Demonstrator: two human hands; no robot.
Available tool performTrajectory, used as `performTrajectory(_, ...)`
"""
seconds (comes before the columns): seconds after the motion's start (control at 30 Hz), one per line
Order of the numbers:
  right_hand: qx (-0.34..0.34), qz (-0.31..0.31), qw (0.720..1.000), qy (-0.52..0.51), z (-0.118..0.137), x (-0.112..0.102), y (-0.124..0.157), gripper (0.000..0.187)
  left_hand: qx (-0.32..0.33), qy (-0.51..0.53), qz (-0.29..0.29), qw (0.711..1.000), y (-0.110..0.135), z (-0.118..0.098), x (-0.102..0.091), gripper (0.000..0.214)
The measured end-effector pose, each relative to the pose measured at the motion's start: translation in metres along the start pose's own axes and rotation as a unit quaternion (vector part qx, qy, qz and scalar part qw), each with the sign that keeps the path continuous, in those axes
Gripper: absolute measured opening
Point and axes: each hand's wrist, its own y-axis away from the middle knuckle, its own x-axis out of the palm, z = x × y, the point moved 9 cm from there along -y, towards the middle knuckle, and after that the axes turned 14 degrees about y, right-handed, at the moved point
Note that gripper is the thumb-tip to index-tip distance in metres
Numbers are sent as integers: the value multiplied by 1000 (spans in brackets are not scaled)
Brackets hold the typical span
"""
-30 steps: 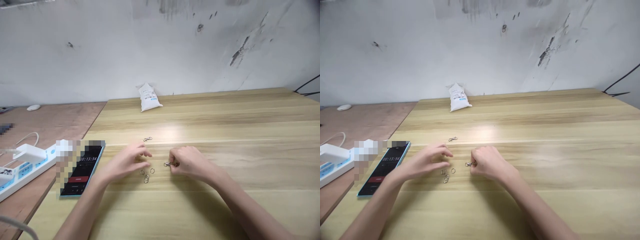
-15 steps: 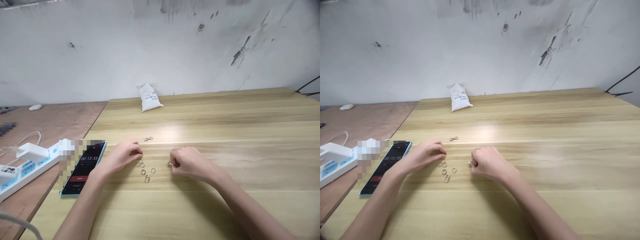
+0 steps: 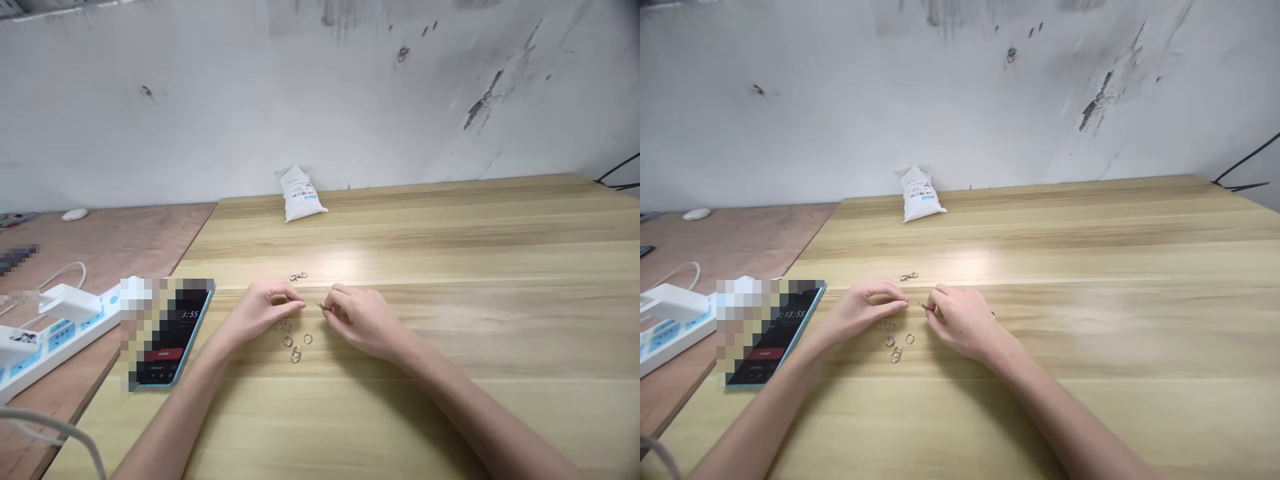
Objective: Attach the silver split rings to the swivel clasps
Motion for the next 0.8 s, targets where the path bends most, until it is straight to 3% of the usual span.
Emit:
performTrajectory(0.1,0,-40,999,-22,-1,-6,0,14,-34,86,1,996,-2,6,15,14)
performTrajectory(0.27,-7,-68,997,-44,-3,-6,-1,13,-56,183,-41,981,-3,15,19,17)
performTrajectory(0.5,-60,-104,992,-35,2,-4,-1,13,-43,140,-55,988,-3,13,14,17)
performTrajectory(0.67,-71,-97,993,-8,6,-5,0,13,-42,139,-51,988,-2,9,15,18)
performTrajectory(0.8,-70,-90,993,12,6,-2,1,13,-4,97,-43,994,-1,-2,14,13)
